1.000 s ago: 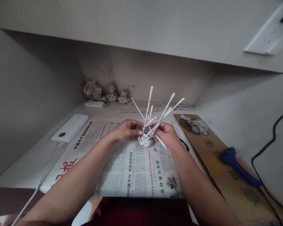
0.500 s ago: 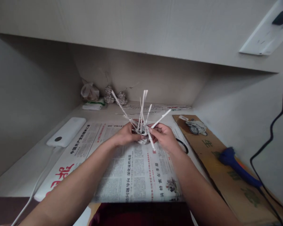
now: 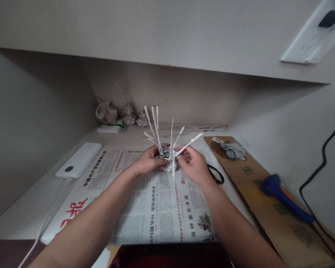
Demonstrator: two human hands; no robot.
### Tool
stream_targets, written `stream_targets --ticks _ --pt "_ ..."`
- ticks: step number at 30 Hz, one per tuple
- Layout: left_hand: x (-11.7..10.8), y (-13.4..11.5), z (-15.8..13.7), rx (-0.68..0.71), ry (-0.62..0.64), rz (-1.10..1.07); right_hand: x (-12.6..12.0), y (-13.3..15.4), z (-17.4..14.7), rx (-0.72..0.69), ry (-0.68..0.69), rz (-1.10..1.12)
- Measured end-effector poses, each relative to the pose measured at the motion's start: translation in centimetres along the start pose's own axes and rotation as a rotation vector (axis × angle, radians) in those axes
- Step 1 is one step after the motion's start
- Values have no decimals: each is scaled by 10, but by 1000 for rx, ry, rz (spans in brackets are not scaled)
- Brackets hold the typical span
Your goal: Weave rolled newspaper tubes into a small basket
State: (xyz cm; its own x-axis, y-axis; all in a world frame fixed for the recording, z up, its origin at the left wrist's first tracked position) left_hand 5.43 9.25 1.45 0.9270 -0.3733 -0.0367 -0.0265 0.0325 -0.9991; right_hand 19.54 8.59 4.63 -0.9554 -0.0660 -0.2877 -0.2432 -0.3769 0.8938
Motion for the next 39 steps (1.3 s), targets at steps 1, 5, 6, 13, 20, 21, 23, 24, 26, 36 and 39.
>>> stream_targets --ticks 1,5,6,13,20,21,23,24,26,36,39 --pt "1 0 -1 -3 5 5 1 10 -1 -99 15 -84" --pt "2 -6 -2 56 30 74 13 30 -7 -308 160 -250" --pt "1 -7 -2 72 30 100 14 31 -8 -319 165 -256" --pt "-1 -7 -3 67 69 173 9 28 -6 -282 113 -180" --pt "6 -10 -4 81 49 180 4 28 -5 -260 70 -203" --pt "7 -9 -4 76 41 186 5 28 -5 -254 81 -202" --pt "9 -9 -4 80 28 191 9 27 -6 -254 128 -217" --pt "10 -10 -4 88 27 192 11 27 -7 -254 158 -229" --pt "12 -11 -4 99 39 195 14 27 -8 -243 206 -245" --pt "10 -11 -4 108 50 239 7 2 -5 48 62 117" --pt "10 -13 -5 119 51 234 0 -5 -1 124 -18 221"
Point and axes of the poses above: each hand's wrist, its own z-axis towards the middle knuckle, its own x-axis out of the palm, y = z × x, the point moved 9 cm from there along z, towards the middle knuckle, and after that the axes turned 8 degrees about z, right-handed, at the moved point
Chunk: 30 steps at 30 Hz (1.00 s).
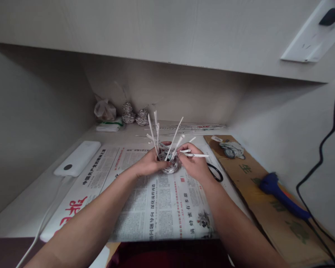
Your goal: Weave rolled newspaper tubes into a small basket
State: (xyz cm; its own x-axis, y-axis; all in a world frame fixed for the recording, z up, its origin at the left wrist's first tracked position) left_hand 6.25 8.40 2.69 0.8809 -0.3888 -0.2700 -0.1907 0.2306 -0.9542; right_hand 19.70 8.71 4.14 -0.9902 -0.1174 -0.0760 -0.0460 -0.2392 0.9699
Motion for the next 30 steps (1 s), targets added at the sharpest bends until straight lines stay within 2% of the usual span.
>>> stream_targets --ticks 8,12,15,21,24,27,30 --pt "-1 -2 -2 42 -9 48 -11 -15 8 126 -115 327" --pt "2 1 -1 38 8 14 -21 -20 8 141 -224 392" --pt "4 1 -1 29 18 -44 -20 -21 8 163 -220 430" --pt "16 1 -2 46 -24 -67 -12 -20 6 134 -196 480" --pt "13 5 -2 11 -136 -3 -8 -20 6 136 -170 490" --pt "4 2 -2 -3 -204 30 -19 -17 6 80 -255 506" --pt "-2 -2 -1 -22 -161 -23 -32 -17 5 40 -362 529"
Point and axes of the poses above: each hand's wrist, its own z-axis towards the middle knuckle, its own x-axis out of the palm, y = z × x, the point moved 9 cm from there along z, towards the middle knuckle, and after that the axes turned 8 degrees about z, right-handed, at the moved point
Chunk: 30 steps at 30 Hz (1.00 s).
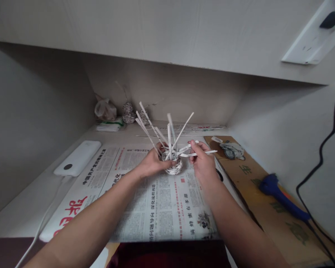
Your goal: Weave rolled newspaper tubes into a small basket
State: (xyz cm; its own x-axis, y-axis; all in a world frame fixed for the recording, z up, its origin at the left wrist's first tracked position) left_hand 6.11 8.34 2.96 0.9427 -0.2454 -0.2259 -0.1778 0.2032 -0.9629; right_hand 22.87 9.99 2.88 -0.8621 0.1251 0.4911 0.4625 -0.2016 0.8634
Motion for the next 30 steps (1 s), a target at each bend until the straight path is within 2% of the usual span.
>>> stream_targets --ticks 4,7,11,15,18,21,23,25,30 --pt "-2 -1 0 -37 76 44 -7 5 5 -42 -58 -31" --pt "0 -1 0 -10 125 102 -10 6 9 -47 -74 8" --pt "3 -2 -1 37 179 116 -15 -3 15 47 -77 109" --pt "-2 4 1 -10 125 27 -17 -15 18 200 -93 246" --pt "-9 9 3 -34 50 -50 -13 -17 16 237 -73 298" --pt "-16 6 5 19 -18 -63 5 -22 8 289 92 202" --pt "-15 3 5 48 -20 -35 18 -30 -1 320 234 70" --pt "-11 2 3 62 8 17 25 -35 -7 296 306 -43" --pt "-2 1 -2 97 21 218 17 -34 -6 184 194 -199"
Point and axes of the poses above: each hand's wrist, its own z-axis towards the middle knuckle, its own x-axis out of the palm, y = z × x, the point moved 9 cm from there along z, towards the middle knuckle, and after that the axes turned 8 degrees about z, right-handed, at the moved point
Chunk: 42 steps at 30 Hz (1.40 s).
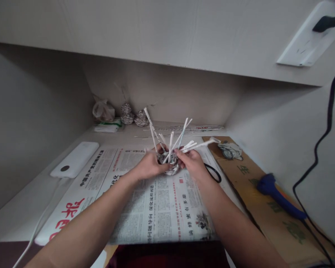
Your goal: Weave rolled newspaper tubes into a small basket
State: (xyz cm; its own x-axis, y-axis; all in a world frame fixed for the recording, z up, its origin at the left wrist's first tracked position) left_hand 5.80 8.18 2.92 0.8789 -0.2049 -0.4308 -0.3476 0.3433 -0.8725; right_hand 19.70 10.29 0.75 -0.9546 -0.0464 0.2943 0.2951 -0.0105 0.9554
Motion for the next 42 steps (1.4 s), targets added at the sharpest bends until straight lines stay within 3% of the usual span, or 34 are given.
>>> stream_targets --ticks 3,9,16,21,27,37,42 --pt "-1 0 -1 4 -18 66 -5 7 0 -40 -38 -23" --pt "-4 0 2 -2 -27 0 3 6 1 -22 90 -80" --pt "1 -6 -3 33 -6 90 -1 10 0 -57 13 -59" --pt "1 -7 -2 44 1 27 -6 17 0 -73 2 45" --pt "-4 -12 -2 79 85 -35 10 -4 0 63 171 -2" --pt "-7 -3 -1 23 104 45 18 9 -6 -48 224 -133" --pt "-5 -5 -1 30 100 28 12 7 -6 -48 150 -190"
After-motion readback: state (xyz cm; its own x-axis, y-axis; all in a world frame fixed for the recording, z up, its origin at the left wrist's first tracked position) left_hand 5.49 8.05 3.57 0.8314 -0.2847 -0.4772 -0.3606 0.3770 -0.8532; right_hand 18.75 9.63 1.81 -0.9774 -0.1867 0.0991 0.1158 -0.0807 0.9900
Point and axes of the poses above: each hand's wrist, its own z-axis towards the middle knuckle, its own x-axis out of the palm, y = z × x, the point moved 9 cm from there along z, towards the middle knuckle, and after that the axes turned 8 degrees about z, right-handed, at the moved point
